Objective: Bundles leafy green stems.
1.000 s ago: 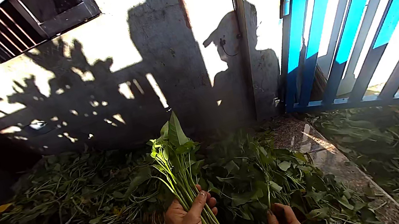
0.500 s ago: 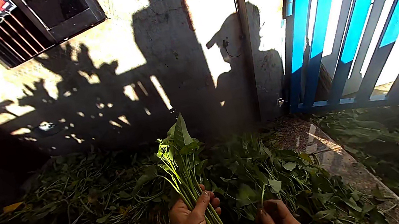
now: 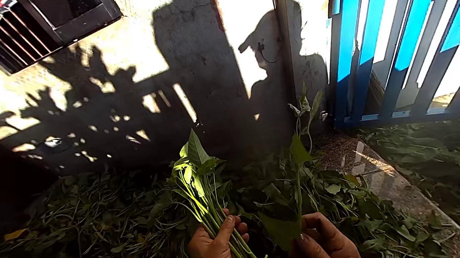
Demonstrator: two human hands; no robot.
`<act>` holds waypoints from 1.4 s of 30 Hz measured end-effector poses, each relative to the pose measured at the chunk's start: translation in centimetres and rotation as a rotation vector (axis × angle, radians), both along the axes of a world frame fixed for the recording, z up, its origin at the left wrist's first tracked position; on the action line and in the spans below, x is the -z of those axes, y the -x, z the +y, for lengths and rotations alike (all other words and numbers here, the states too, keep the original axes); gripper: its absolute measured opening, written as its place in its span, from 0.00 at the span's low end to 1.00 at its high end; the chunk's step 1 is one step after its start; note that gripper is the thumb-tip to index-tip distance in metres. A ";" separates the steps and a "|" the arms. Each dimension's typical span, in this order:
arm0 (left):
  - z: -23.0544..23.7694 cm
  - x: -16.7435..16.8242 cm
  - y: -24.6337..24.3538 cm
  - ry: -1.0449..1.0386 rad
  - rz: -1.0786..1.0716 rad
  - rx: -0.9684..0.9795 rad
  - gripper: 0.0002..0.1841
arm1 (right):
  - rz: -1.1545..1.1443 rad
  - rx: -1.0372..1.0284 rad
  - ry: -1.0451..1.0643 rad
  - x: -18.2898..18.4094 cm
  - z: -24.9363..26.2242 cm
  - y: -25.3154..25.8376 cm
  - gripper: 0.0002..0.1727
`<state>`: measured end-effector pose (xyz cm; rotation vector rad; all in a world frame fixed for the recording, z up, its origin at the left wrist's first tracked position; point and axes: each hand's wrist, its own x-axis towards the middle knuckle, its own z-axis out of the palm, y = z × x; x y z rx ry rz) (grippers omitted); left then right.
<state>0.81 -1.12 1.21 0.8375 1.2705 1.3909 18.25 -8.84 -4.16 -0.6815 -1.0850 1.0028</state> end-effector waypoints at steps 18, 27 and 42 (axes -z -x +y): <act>0.1 0.8 -0.1 -0.205 0.215 -0.061 0.11 | -0.710 0.445 0.079 7.1 0.9 2.6 0.10; -0.5 1.6 -0.5 0.004 0.096 0.406 0.13 | -0.690 0.222 0.074 6.0 0.7 3.3 0.10; 0.6 0.1 0.4 -0.118 0.017 -0.091 0.13 | -1.187 0.493 -0.099 7.5 -1.6 3.5 0.13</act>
